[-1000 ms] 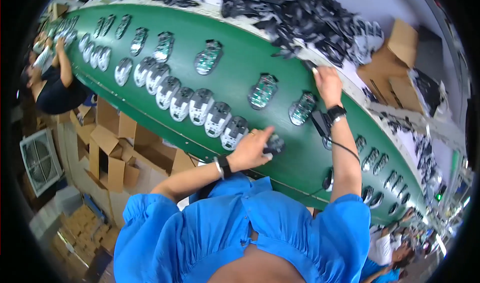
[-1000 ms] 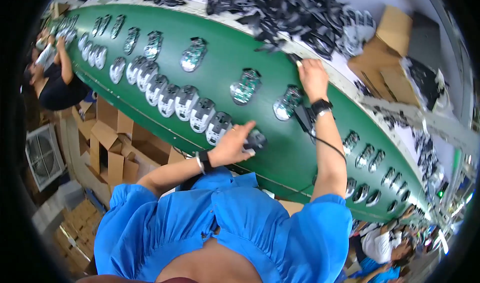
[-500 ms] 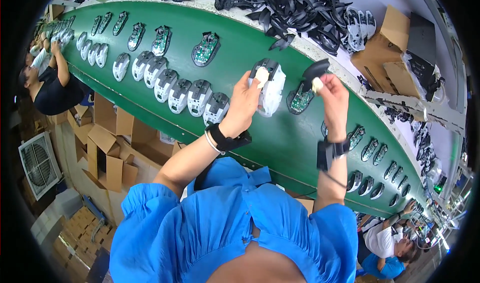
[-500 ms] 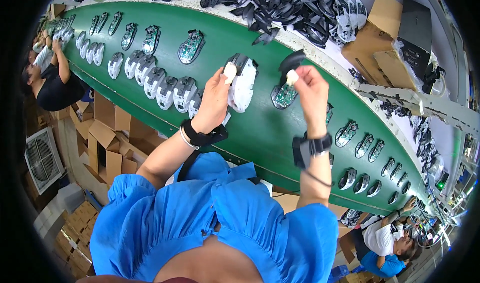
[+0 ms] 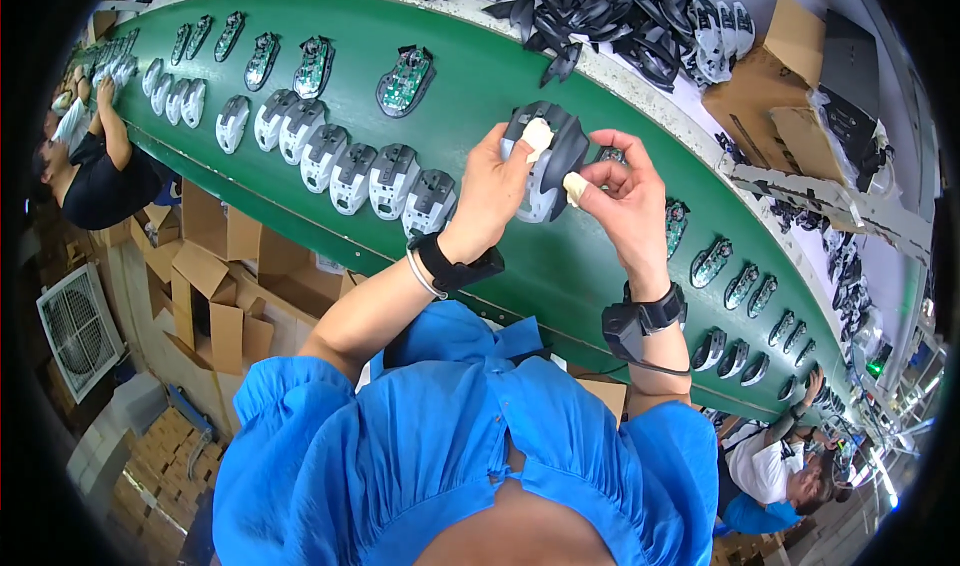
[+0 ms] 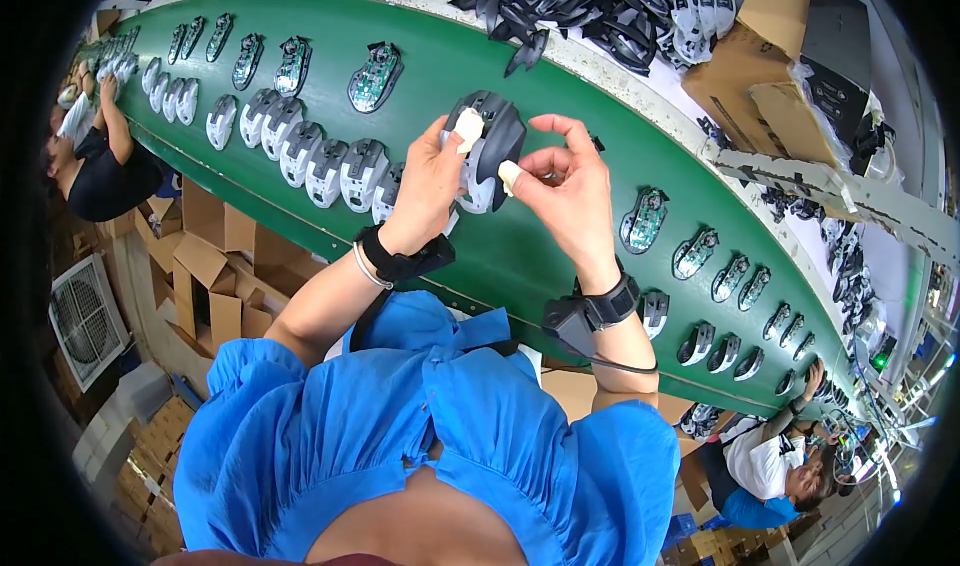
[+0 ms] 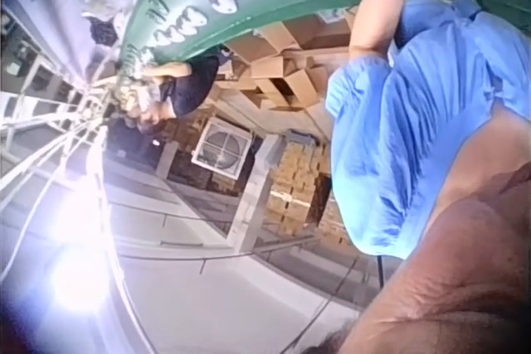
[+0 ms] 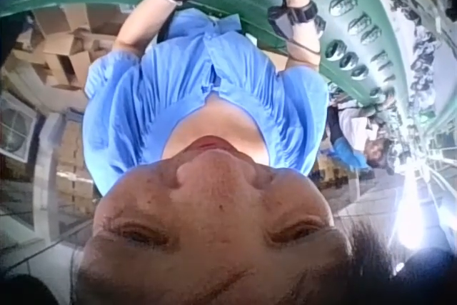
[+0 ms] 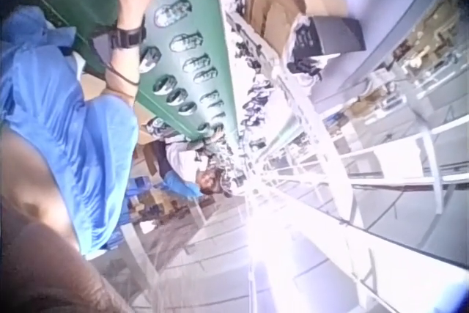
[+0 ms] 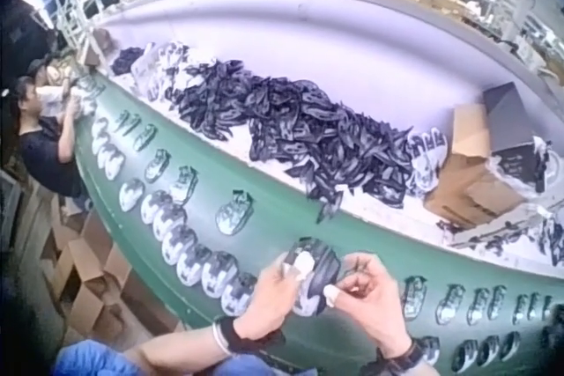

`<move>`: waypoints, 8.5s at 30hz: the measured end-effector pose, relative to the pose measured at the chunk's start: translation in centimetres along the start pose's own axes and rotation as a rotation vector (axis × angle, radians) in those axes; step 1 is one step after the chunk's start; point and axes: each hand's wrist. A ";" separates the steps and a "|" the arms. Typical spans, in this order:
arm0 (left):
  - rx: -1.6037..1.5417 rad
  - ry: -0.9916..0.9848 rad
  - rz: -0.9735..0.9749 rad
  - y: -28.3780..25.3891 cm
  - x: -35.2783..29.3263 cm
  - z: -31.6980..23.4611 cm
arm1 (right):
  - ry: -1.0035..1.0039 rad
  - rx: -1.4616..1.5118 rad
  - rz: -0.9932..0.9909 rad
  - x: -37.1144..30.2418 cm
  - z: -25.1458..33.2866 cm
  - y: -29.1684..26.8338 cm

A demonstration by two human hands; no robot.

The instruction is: Assembling various components of computer mice on a production line.

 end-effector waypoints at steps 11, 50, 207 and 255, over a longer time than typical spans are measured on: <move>0.052 0.094 0.258 -0.8 -0.4 -0.6 | 0.014 0.556 0.083 0.5 -1.1 0.4; -0.831 -0.357 0.141 -10.3 5.4 -2.1 | -0.939 -0.646 -0.255 22.4 6.1 9.1; 0.151 -0.048 0.516 -6.9 0.0 -7.2 | -0.146 0.402 -0.152 -2.9 1.3 7.7; -0.434 -0.282 0.148 -16.5 6.6 -8.7 | -0.337 -0.021 -0.055 12.9 7.4 12.5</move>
Point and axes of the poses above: each hand's wrist, its own x-axis towards the middle knuckle, its own y-axis out of the palm, z = x × y, and after that the axes turned 6 degrees about y, right-handed
